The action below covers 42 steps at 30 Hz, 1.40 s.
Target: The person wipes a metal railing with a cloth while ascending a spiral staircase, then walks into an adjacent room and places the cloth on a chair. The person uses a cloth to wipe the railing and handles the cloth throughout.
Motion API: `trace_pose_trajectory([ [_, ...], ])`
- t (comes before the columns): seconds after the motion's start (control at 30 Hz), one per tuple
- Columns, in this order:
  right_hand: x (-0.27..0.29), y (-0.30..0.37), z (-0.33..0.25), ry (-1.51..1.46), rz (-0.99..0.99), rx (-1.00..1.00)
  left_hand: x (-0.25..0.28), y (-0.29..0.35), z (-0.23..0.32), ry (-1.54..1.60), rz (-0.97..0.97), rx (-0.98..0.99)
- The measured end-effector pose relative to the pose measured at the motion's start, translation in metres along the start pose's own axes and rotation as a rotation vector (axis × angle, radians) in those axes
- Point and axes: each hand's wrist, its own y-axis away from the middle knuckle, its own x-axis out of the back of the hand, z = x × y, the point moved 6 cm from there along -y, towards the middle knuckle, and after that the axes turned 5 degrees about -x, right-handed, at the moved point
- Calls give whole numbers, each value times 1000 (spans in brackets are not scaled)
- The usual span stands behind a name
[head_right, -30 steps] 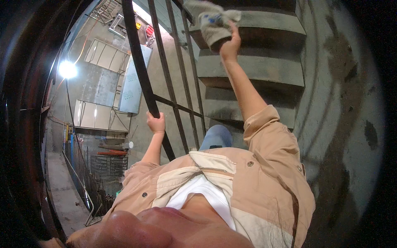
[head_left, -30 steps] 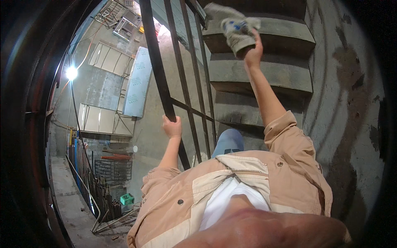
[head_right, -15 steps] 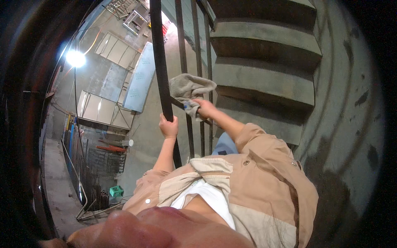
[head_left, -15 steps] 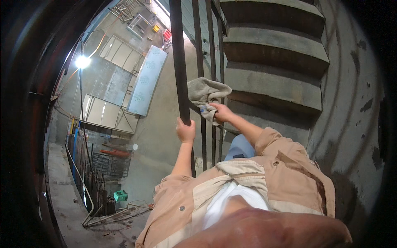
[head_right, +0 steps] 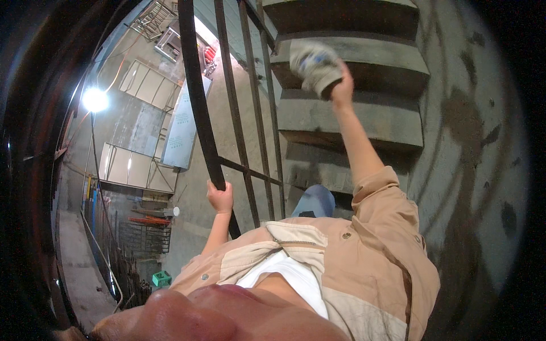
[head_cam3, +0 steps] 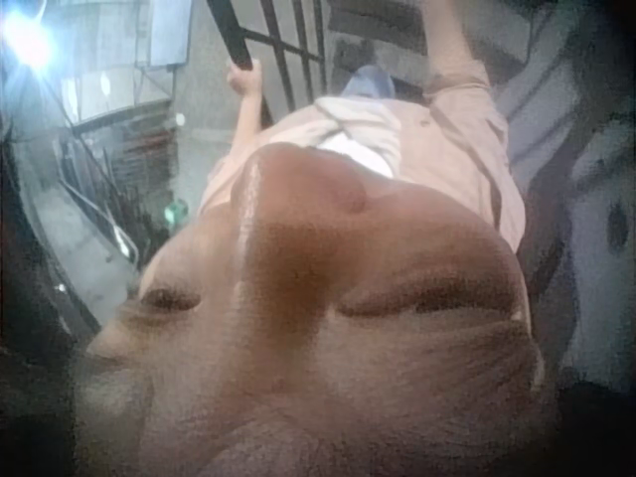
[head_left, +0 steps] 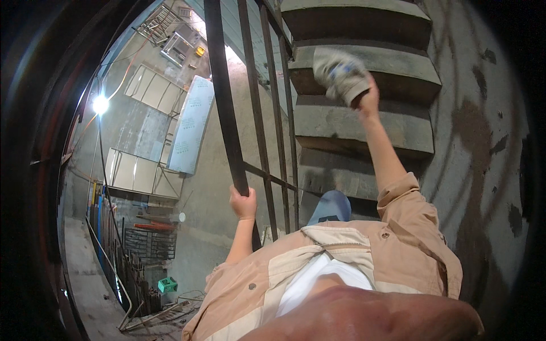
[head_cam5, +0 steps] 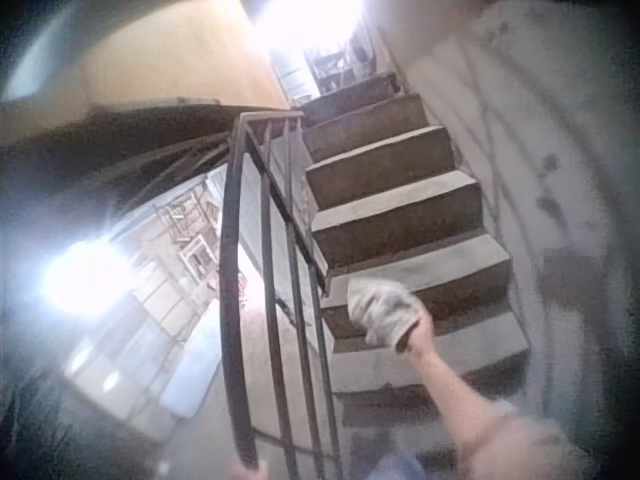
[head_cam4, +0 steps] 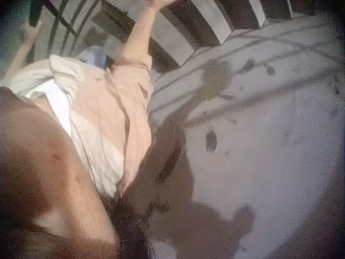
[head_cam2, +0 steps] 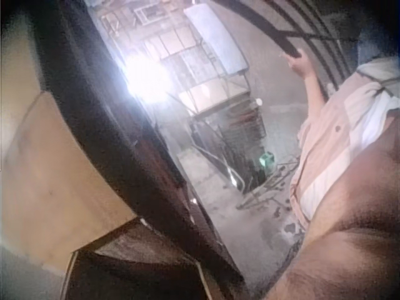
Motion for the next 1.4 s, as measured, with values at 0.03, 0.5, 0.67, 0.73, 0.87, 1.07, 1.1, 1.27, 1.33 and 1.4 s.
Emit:
trace_pose_trajectory([
  [0.03,-3,-11,-23,-207,-32,73,-3,0,0,0,-8,-7],
  [0.5,-278,-204,78,1196,-367,302,-23,-41,-25,-99,-154,158],
  [0.67,-204,-43,174,1149,-550,18,-32,-29,-35,-161,-180,168],
  [0.73,-160,-10,194,1133,-509,-386,-35,-26,-44,-85,-213,232],
  [0.87,-140,-39,145,946,-256,-405,-32,-23,-47,-87,-166,167],
  [1.07,-224,-159,-47,365,140,397,-39,-9,-58,-258,-262,261],
  [1.1,-243,-177,-77,162,89,457,-41,-8,-56,-244,-289,220],
  [1.27,-347,-248,-138,-719,-332,294,-47,-3,-64,-153,-545,313],
  [1.33,-371,-226,-121,855,204,583,-45,-7,-60,-115,-553,290],
  [1.4,-381,-204,-28,814,-331,-452,-42,-12,-58,-114,-536,297],
])
